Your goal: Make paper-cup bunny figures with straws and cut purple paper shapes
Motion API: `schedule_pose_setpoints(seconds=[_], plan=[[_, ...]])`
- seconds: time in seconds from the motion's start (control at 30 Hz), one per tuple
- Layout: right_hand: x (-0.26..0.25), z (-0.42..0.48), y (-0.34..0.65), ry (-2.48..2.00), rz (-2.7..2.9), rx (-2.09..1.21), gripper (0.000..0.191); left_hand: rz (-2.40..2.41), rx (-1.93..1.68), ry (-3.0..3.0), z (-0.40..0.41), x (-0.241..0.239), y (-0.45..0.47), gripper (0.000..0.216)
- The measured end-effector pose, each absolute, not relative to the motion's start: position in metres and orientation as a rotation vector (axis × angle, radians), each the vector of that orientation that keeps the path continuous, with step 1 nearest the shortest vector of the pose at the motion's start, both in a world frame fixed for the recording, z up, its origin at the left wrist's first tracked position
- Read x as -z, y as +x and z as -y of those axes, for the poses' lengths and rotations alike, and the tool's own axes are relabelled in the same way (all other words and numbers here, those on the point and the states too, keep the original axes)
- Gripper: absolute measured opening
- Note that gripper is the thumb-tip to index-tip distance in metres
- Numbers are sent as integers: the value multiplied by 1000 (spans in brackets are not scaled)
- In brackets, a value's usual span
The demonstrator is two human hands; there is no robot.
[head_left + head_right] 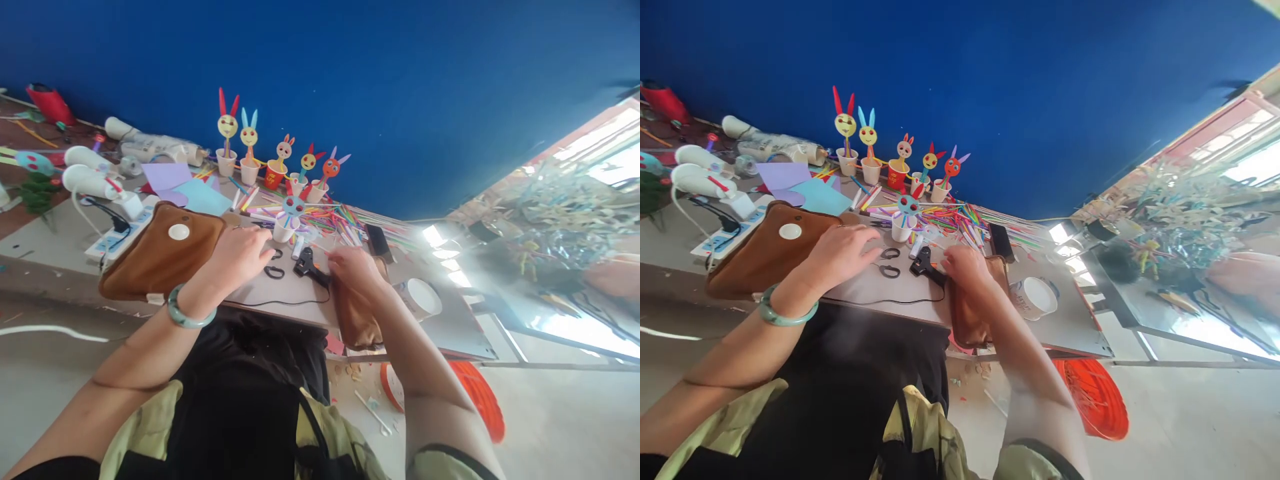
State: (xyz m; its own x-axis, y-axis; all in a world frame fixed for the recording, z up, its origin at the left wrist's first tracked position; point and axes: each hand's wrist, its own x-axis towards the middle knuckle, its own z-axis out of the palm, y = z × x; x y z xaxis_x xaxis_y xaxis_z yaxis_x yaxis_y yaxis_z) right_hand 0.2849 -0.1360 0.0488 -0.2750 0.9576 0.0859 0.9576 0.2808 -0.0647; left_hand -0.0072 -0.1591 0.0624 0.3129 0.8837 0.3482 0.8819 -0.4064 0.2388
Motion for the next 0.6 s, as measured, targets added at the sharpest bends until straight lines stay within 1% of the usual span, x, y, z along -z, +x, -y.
schedule_pose_setpoints(seconds=[0.2,0.37,0.47,0.6], plan=[[-51,28,284,-1756,2303,-254,21,-1552,-502,2484,161,-46,7,23],[-32,-53,264,-1838,2270,-274,21,-1613,-290,2384,166,-36,7,28],[-18,-86,253,-1852,2262,-281,24,-1622,-278,2340,165,-32,1,27],[-2,-113,244,-1895,2284,-308,20,-1647,-335,2332,163,-26,-10,25]])
